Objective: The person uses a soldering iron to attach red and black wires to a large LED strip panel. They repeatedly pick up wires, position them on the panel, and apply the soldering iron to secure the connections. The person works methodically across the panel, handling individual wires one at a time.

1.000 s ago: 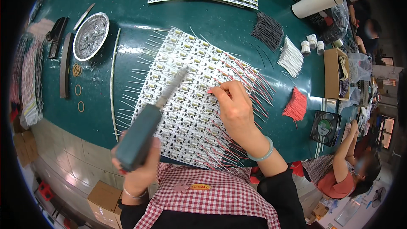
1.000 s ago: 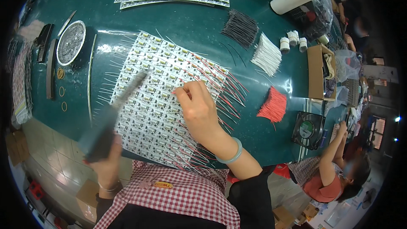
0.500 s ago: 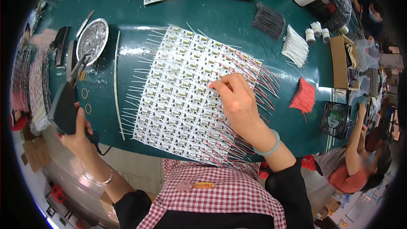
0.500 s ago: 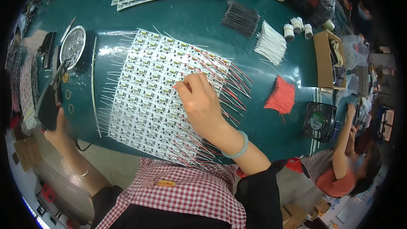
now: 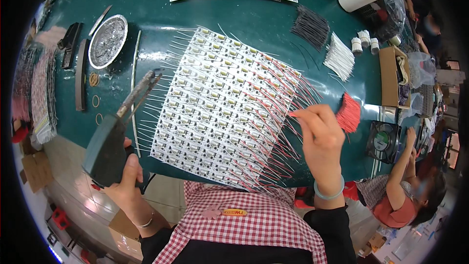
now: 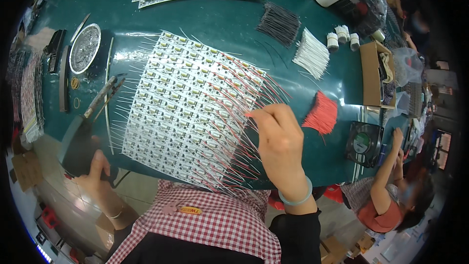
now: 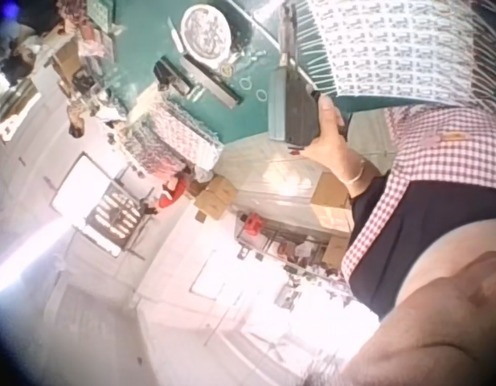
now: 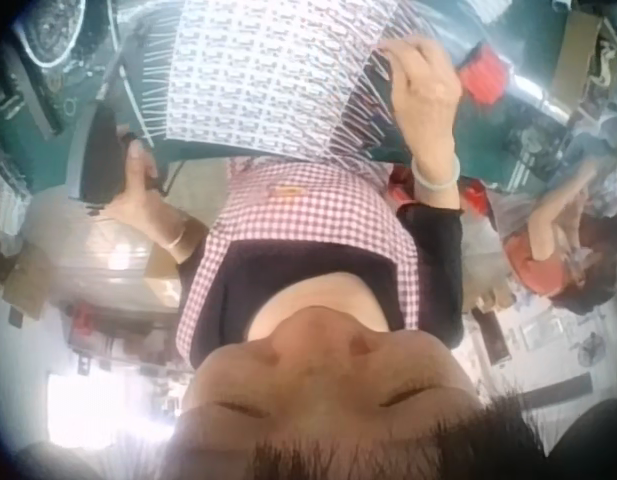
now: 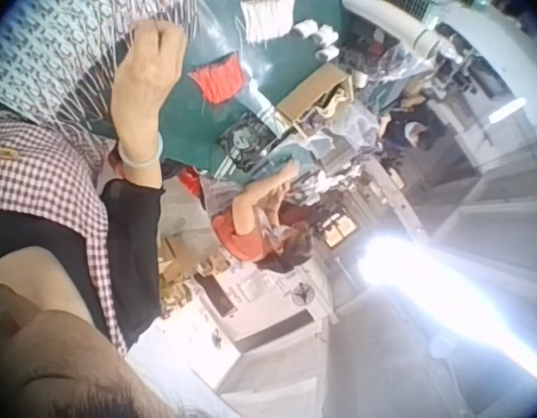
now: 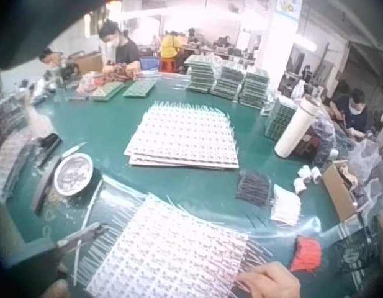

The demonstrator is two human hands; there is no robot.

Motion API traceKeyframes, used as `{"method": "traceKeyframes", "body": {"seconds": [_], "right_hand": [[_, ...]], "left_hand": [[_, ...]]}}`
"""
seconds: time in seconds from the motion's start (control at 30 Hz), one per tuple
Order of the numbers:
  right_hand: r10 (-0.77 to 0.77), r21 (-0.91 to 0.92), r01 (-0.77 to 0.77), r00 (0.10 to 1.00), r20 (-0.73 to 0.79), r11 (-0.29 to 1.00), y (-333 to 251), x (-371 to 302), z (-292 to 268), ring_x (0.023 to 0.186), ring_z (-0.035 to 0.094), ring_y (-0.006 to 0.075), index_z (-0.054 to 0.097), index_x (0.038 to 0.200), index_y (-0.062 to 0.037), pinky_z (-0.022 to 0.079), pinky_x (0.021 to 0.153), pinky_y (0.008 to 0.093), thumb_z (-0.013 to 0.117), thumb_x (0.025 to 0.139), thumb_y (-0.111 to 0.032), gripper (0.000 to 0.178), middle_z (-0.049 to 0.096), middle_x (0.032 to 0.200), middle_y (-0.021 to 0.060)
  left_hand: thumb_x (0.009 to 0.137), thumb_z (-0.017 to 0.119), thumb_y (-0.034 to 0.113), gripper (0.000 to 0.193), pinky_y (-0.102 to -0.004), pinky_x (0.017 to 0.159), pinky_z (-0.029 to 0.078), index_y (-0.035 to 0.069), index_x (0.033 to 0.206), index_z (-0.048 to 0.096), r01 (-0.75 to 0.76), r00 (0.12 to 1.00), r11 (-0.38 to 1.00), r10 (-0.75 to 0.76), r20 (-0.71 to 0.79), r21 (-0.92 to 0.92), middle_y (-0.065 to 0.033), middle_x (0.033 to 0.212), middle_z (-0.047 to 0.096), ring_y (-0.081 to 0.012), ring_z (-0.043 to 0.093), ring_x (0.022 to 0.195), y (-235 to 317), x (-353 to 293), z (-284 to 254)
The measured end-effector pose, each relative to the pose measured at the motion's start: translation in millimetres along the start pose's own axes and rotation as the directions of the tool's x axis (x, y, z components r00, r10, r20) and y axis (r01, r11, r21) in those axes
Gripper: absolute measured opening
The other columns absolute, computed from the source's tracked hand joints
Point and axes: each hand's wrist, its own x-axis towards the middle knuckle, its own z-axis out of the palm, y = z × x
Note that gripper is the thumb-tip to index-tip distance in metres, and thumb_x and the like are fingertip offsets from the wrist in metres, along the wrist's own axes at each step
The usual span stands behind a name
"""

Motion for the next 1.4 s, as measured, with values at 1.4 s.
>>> {"method": "traceKeyframes", "body": {"seconds": [1.4], "right_hand": [[-0.217, 0.063, 0.219, 0.976, -0.024, 0.974, -9, 2, 87, 0.079, 0.056, 0.026, 0.066, 0.093, 0.0036, 0.049, 0.065, 0.0346, 0.065, 0.068, 0.012, 0.026, 0.056, 0.088, 0.0112]], "left_hand": [[0.078, 0.072, -0.004, 0.013, -0.0242, 0.055, 0.043, -0.006, 0.09, 0.067, -0.054, 0.896, 0.987, -0.02, 0.443, 0.153, -0.0076, 0.078, 0.063, -0.0092, 0.057, 0.062, -2, -36, 55]]}}
